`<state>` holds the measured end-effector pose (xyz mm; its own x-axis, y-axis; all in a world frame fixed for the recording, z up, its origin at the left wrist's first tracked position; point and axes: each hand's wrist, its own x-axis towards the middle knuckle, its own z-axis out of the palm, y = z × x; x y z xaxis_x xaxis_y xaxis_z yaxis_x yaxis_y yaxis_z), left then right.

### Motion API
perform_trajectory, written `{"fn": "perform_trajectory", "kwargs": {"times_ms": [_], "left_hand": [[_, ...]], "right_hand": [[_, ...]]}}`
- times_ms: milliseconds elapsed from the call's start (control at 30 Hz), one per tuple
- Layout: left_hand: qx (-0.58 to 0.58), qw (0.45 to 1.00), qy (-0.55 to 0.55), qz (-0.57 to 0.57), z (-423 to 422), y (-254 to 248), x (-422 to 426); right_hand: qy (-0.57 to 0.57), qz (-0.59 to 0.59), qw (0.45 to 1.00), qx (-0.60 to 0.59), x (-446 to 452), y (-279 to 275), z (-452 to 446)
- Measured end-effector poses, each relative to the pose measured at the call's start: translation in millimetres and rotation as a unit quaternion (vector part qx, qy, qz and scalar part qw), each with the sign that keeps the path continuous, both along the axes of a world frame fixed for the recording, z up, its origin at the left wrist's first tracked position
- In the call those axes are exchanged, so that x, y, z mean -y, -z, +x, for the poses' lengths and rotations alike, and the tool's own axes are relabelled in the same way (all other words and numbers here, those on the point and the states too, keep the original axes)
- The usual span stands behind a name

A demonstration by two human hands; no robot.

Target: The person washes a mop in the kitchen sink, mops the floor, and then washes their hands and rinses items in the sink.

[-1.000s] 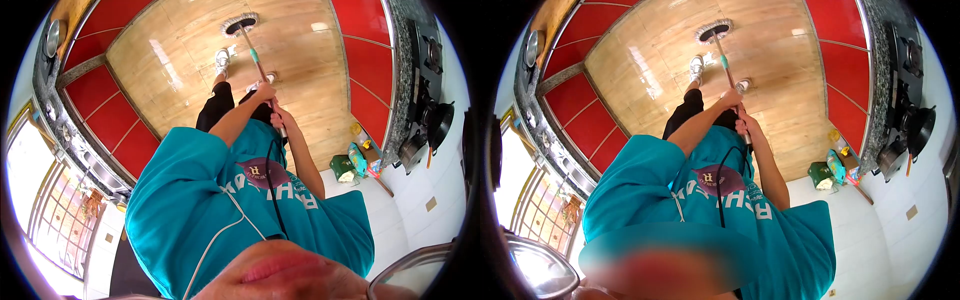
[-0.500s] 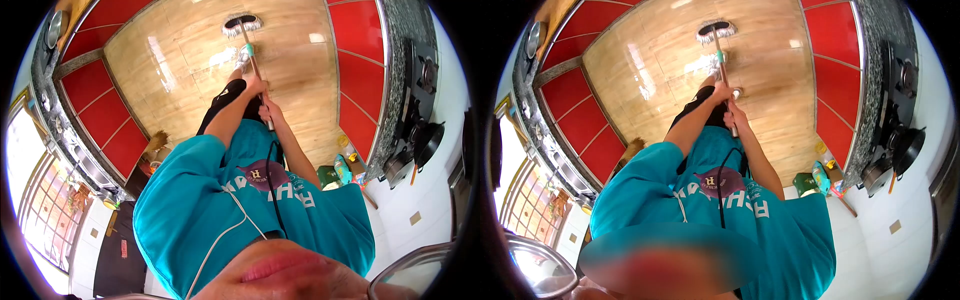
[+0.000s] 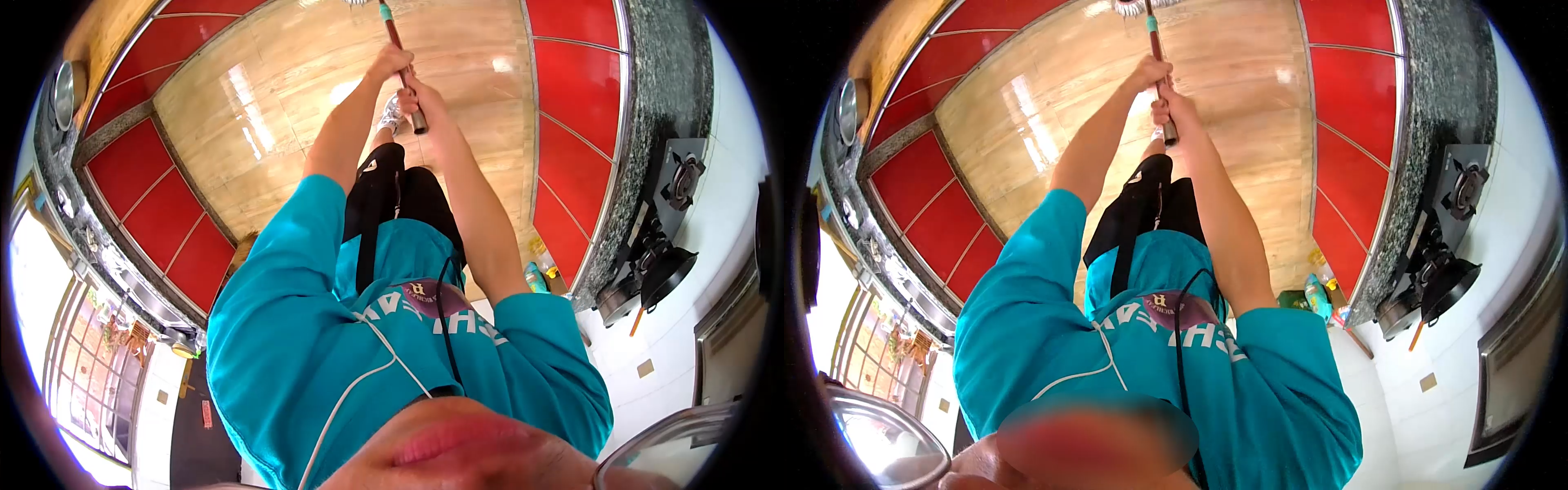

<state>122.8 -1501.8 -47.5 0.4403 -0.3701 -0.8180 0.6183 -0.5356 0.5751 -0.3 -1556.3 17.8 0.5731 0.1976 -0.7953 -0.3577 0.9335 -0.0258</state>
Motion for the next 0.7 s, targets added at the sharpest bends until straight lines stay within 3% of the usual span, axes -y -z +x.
{"fn": "perform_trajectory", "kwargs": {"times_ms": [167, 333, 400, 500, 533, 600, 633, 667, 700], "left_hand": [[-0.013, 1.0, -0.022, 0.017, 36.7, 1.2, 23.0], [-0.035, 0.999, -0.029, 0.008, 0.1, 25.5, 21.7], [-0.04, 0.999, -0.009, 0.025, -19.5, 24.0, 21.8], [0.051, 0.985, 0.134, 0.094, -66.6, 70.6, 16.3], [0.111, 0.967, 0.189, 0.131, -82.0, 61.7, 21.3], [0.181, 0.943, 0.249, 0.127, -132.7, 55.4, 13.8], [0.175, 0.933, 0.28, 0.141, -158.0, 29.4, 15.3], [0.055, 0.979, 0.154, 0.124, -189.1, 15.4, 13.2], [0.088, 0.963, 0.208, 0.148, -214.1, 10.8, 14.0]], "right_hand": [[0.011, 0.008, 1.0, 0.011, 24.8, -7.6, 40.4], [-0.029, -0.018, 0.999, 0.023, 24.5, -1.1, -3.2], [-0.009, -0.009, 0.999, 0.031, 25.0, -3.2, -24.6], [-0.025, -0.024, 0.999, 0.023, 26.8, -9.7, -76.1], [-0.018, -0.056, 0.998, 0.014, 25.4, -15.4, -94.4], [-0.005, -0.012, 1.0, 0.023, 20.6, -21.9, -143.1], [-0.01, 0.0, 1.0, 0.022, 15.6, -22.9, -171.2], [-0.014, 0.012, 1.0, 0.021, 11.1, -20.0, -199.7], [0.001, 0.047, 0.998, -0.03, 5.0, -8.4, -228.3]]}}
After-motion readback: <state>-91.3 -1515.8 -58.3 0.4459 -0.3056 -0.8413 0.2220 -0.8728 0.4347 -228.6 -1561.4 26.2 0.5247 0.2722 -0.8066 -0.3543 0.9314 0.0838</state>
